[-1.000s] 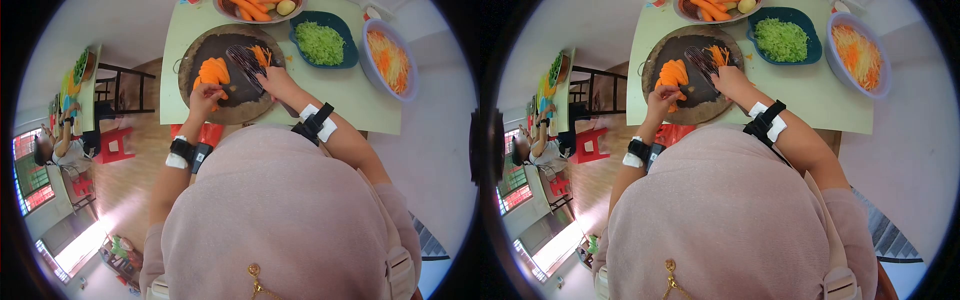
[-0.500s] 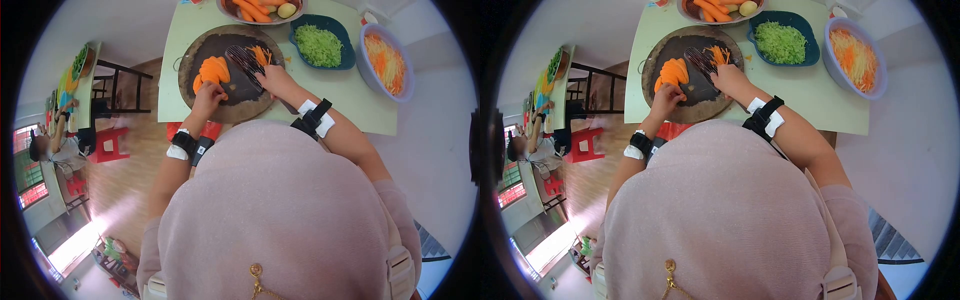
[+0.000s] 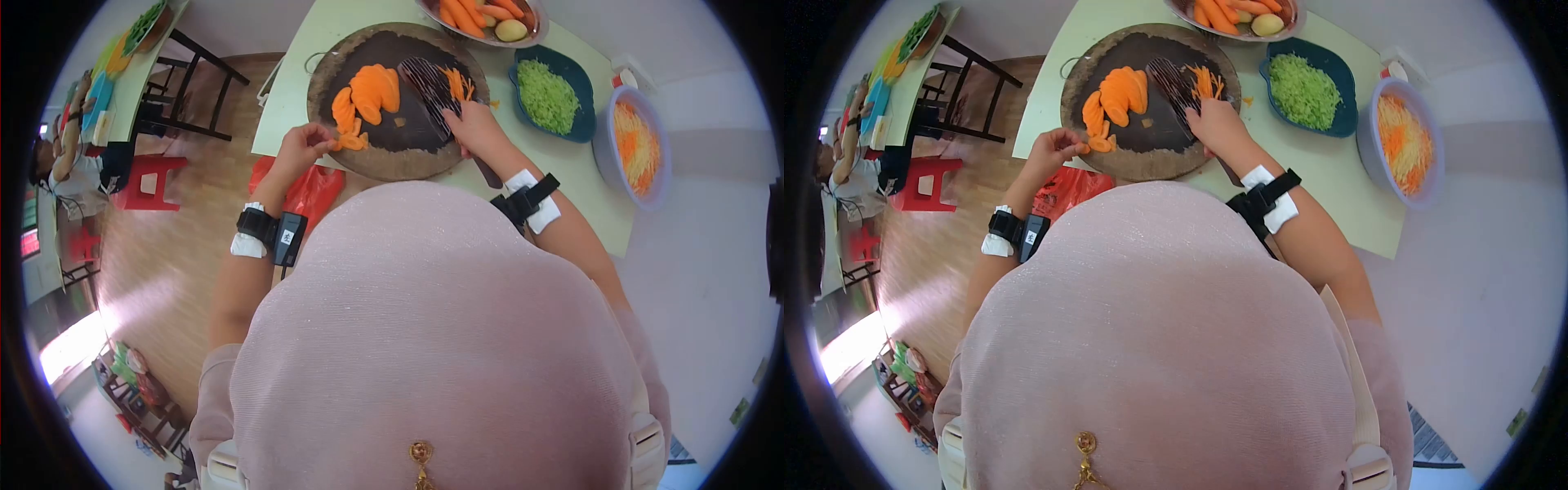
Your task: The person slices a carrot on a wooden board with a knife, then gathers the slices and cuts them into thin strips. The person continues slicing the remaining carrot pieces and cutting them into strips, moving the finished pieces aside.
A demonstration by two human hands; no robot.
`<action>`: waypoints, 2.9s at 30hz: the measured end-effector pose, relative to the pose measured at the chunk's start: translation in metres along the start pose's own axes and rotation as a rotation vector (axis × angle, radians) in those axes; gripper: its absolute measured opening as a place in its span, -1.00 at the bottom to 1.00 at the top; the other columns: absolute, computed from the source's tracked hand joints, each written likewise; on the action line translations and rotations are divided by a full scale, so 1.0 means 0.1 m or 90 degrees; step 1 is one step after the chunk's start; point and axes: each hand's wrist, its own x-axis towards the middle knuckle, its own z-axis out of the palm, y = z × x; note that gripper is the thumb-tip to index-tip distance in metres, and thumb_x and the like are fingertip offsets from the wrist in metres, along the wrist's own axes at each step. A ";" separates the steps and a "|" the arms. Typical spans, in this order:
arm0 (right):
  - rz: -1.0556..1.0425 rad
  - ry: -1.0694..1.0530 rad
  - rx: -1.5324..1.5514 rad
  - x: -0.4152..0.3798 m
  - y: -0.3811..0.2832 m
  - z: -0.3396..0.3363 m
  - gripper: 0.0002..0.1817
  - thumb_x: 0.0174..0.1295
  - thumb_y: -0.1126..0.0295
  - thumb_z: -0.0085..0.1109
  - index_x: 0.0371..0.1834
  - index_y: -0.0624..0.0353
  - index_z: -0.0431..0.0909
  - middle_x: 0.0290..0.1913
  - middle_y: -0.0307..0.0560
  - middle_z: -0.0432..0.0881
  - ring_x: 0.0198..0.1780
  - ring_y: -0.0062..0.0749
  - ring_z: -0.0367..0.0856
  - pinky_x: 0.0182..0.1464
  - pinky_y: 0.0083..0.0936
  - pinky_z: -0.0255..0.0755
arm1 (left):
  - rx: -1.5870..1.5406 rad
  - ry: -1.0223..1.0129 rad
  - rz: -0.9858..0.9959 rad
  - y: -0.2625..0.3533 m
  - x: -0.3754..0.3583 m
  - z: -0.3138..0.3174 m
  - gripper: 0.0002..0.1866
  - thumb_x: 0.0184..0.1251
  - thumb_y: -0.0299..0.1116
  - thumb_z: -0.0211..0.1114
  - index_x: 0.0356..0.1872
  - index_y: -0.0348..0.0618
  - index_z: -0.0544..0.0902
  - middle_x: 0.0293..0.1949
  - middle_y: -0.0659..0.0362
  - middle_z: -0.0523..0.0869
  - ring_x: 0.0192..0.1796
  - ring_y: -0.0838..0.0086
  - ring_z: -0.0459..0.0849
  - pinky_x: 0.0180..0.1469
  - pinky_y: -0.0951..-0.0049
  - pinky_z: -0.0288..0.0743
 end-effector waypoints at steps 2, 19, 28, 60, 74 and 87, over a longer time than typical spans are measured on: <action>-0.005 0.005 -0.017 0.01 0.03 0.03 -0.57 0.36 0.19 0.04 -0.41 0.46 0.49 -0.70 0.13 0.55 -0.73 -0.16 0.59 -0.61 -0.29 0.51 | 0.040 0.010 0.005 -0.13 0.00 -0.01 -0.91 0.19 -0.51 0.38 -0.33 -0.28 0.65 -0.42 0.23 0.72 -0.33 0.59 0.64 -0.22 0.57 0.51; 0.037 0.036 -0.041 -0.01 -0.02 0.05 -0.52 0.38 0.14 0.01 -0.42 0.46 0.50 -0.71 0.12 0.55 -0.71 -0.18 0.61 -0.56 -0.32 0.53 | 0.058 0.113 0.076 -0.15 0.11 0.37 -0.83 0.13 -0.51 0.43 -0.27 -0.26 0.64 -0.35 0.21 0.56 -0.37 0.56 0.54 -0.27 0.55 0.48; 0.035 0.037 -0.015 -0.01 -0.01 0.03 -0.57 0.38 0.18 0.05 -0.54 0.33 0.40 -0.77 -0.09 0.46 -0.79 -0.36 0.51 -0.70 -0.43 0.39 | 0.133 0.086 0.092 -0.07 0.09 0.33 -0.76 0.10 -0.54 0.45 -0.19 -0.27 0.65 -0.29 0.21 0.54 -0.35 0.58 0.57 -0.25 0.58 0.51; 0.041 0.070 0.064 -0.01 0.10 -0.01 -0.59 0.36 0.19 0.04 -0.39 0.43 0.51 -0.67 0.12 0.57 -0.72 -0.19 0.59 -0.56 -0.29 0.51 | -0.077 -0.066 -0.007 0.17 0.10 0.15 -0.82 0.28 -0.57 0.30 -0.11 -0.28 0.63 -0.24 0.21 0.71 -0.20 0.58 0.66 -0.10 0.58 0.56; 0.062 0.073 0.061 -0.02 0.08 -0.01 -0.64 0.31 0.22 0.09 -0.41 0.39 0.54 -0.65 0.10 0.58 -0.70 -0.16 0.60 -0.53 -0.27 0.52 | -0.221 -0.167 -0.012 0.25 0.48 -0.11 -0.73 0.35 -0.51 0.25 0.05 -0.24 0.62 -0.04 0.19 0.70 -0.12 0.58 0.64 -0.06 0.57 0.54; 0.081 0.131 0.039 -0.10 0.07 0.05 -0.61 0.32 0.16 0.08 -0.41 0.35 0.56 -0.63 0.13 0.59 -0.66 -0.11 0.61 -0.45 -0.25 0.53 | -0.163 -0.292 -0.002 0.47 0.81 0.16 -0.73 0.21 -0.62 0.34 -0.09 -0.23 0.52 -0.24 0.25 0.62 -0.21 0.63 0.61 -0.13 0.62 0.53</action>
